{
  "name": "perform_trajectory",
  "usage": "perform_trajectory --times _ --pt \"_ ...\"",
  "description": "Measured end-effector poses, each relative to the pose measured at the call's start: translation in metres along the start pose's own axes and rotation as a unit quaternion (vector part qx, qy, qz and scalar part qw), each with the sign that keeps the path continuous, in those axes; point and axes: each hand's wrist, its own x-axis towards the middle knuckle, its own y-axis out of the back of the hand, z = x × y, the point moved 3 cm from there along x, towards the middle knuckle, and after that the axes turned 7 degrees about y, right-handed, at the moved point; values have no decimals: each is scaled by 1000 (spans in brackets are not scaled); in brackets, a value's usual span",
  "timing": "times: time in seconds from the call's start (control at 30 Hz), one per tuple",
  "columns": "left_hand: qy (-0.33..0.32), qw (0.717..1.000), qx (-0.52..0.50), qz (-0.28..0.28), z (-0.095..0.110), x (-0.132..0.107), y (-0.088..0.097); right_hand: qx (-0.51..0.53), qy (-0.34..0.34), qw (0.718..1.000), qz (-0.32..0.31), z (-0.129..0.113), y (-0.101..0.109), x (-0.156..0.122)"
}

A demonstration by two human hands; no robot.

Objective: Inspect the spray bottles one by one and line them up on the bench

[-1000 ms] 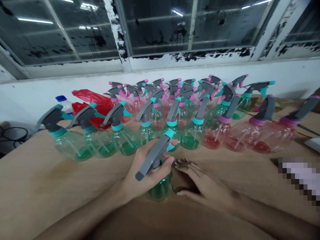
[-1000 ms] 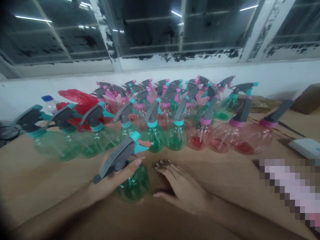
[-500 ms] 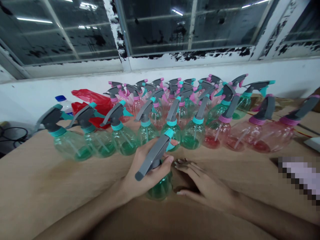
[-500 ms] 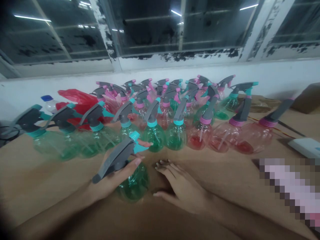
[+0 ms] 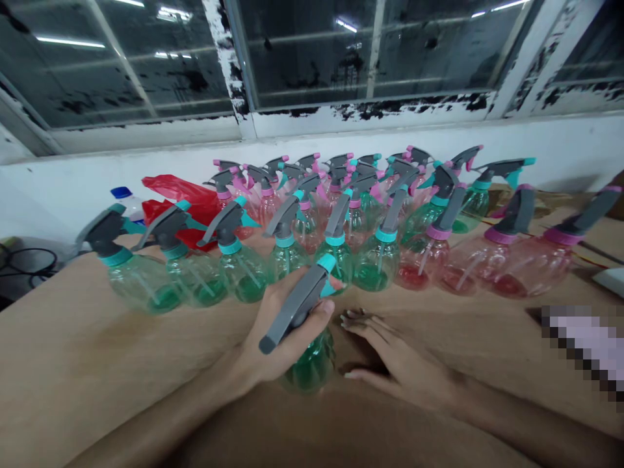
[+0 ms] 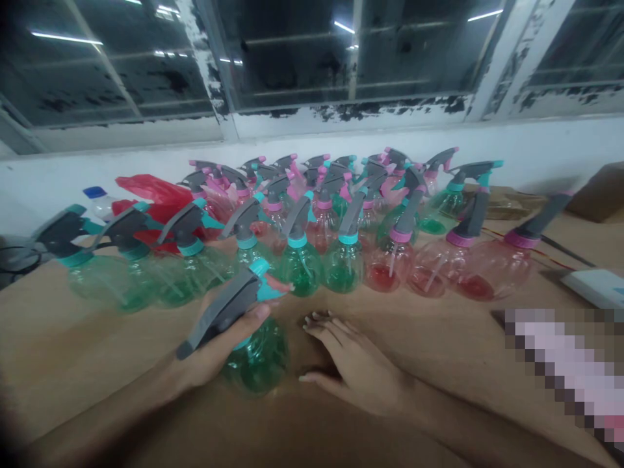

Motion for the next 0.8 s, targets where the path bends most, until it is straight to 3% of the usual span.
perform_trajectory --times 0.8 --pt "11 1000 -14 -3 -4 -1 -4 -18 21 1000 5 0 0 0"
